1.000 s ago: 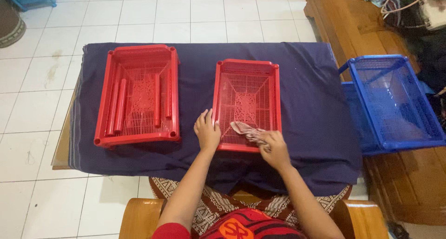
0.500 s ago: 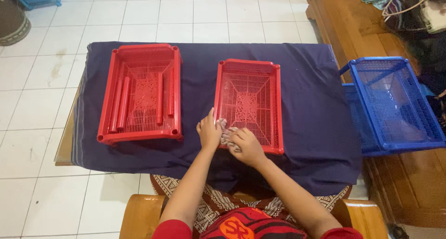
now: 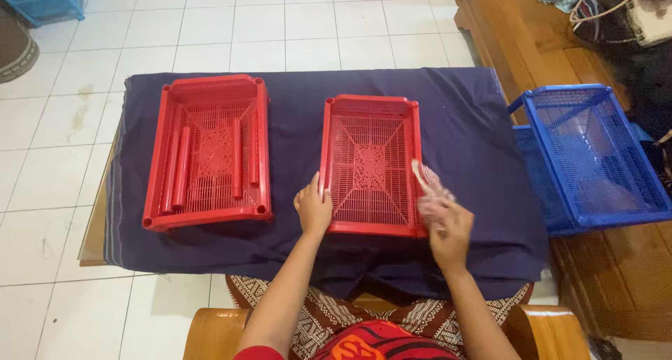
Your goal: The person wipes red plastic baskets and their loose tubes with a cloth, then assembles a blue plastic rack by inserting blue tubes into the basket frames and fitting the baskets together on a cloth-covered table.
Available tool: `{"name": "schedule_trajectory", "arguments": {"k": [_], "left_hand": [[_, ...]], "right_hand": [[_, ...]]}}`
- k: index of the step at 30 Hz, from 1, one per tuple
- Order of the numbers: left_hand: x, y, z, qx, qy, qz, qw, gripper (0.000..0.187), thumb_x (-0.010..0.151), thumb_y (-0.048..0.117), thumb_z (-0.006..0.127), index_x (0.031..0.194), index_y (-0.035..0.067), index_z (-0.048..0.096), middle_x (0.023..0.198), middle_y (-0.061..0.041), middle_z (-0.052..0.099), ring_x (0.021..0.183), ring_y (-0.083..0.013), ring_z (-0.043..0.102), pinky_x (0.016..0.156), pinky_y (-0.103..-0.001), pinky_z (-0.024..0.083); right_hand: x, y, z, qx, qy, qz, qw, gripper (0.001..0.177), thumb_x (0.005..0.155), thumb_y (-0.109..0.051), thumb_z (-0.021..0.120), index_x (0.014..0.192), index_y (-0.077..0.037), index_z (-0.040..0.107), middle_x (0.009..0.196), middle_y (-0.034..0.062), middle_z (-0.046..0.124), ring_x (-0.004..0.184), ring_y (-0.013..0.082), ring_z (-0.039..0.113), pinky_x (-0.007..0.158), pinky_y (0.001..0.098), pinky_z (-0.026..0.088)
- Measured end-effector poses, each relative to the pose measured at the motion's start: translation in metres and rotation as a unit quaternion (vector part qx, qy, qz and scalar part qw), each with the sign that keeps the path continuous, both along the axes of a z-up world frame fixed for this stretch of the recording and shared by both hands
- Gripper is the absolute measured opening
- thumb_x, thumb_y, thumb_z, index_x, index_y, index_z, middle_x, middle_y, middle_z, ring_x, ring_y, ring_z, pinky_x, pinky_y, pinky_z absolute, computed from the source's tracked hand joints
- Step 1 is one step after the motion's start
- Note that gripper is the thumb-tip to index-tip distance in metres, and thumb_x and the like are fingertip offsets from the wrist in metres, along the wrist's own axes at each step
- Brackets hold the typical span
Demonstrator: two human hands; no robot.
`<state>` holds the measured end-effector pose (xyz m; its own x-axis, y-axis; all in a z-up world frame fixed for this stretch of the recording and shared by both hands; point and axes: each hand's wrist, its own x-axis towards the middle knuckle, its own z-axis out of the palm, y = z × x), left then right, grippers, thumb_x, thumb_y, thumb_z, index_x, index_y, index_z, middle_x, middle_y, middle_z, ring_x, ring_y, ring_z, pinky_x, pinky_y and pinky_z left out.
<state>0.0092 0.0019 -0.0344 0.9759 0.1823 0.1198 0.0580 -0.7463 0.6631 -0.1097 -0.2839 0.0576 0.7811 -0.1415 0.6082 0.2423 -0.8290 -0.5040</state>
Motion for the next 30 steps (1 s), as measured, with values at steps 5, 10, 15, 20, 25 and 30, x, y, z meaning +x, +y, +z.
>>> {"name": "schedule_trajectory", "arguments": {"k": [5, 10, 15, 20, 25, 30], "left_hand": [[-0.001, -0.001, 0.006, 0.021, -0.005, -0.007, 1.0, 0.06, 0.092, 0.023, 0.061, 0.15, 0.012, 0.049, 0.128, -0.01, 0.066, 0.123, -0.0279, 0.056, 0.115, -0.052, 0.03], [-0.004, -0.002, 0.007, 0.032, -0.005, -0.008, 0.999, 0.062, 0.091, 0.022, 0.062, 0.15, 0.01, 0.048, 0.126, -0.011, 0.066, 0.121, -0.0285, 0.058, 0.114, -0.052, 0.033], [-0.002, -0.003, 0.009, 0.04, -0.028, -0.013, 0.999, 0.06, 0.091, 0.02, 0.062, 0.149, 0.008, 0.049, 0.121, -0.012, 0.067, 0.117, -0.0297, 0.06, 0.111, -0.051, 0.036], [-0.001, -0.003, 0.007, 0.048, -0.02, -0.014, 0.999, 0.06, 0.092, 0.02, 0.061, 0.149, 0.006, 0.049, 0.117, -0.013, 0.067, 0.115, -0.0305, 0.061, 0.109, -0.05, 0.038], [-0.001, -0.002, 0.004, 0.03, -0.042, -0.01, 0.999, 0.059, 0.091, 0.021, 0.062, 0.147, 0.007, 0.05, 0.115, -0.014, 0.068, 0.113, -0.0319, 0.062, 0.107, -0.049, 0.041], [0.006, 0.001, 0.006, 0.064, -0.004, -0.025, 0.998, 0.059, 0.091, 0.021, 0.061, 0.148, 0.007, 0.05, 0.114, -0.016, 0.068, 0.106, -0.0354, 0.065, 0.101, -0.051, 0.044]], "right_hand": [[0.038, -0.001, -0.031, -0.014, 0.1, 0.056, 0.993, 0.033, 0.083, 0.001, 0.067, 0.109, -0.018, 0.075, 0.114, 0.007, 0.066, 0.109, 0.0333, 0.054, 0.095, 0.0448, 0.046], [0.112, -0.015, -0.06, -0.046, 0.069, 0.045, 0.996, 0.029, 0.083, 0.001, 0.066, 0.106, -0.016, 0.074, 0.114, 0.0095, 0.065, 0.11, 0.0367, 0.053, 0.098, 0.0467, 0.047], [0.213, -0.022, -0.074, -0.039, 0.083, -0.007, 0.996, 0.023, 0.09, -0.005, 0.069, 0.108, -0.018, 0.075, 0.119, 0.0121, 0.061, 0.109, 0.0372, 0.053, 0.096, 0.0468, 0.048], [0.239, -0.022, -0.085, -0.036, 0.093, -0.046, 0.994, 0.035, 0.082, -0.009, 0.071, 0.114, -0.02, 0.073, 0.127, 0.0133, 0.058, 0.111, 0.0394, 0.052, 0.094, 0.0469, 0.049], [0.2, -0.03, -0.089, -0.059, 0.11, -0.044, 0.991, 0.034, 0.093, -0.019, 0.072, 0.127, -0.02, 0.068, 0.123, 0.0168, 0.059, 0.109, 0.0399, 0.056, 0.095, 0.0479, 0.048], [0.143, -0.043, -0.089, 0.15, 0.257, -0.035, 0.954, 0.047, 0.085, -0.026, 0.078, 0.129, -0.018, 0.063, 0.117, 0.0133, 0.071, 0.11, 0.0326, 0.068, 0.093, 0.0423, 0.053]]}}
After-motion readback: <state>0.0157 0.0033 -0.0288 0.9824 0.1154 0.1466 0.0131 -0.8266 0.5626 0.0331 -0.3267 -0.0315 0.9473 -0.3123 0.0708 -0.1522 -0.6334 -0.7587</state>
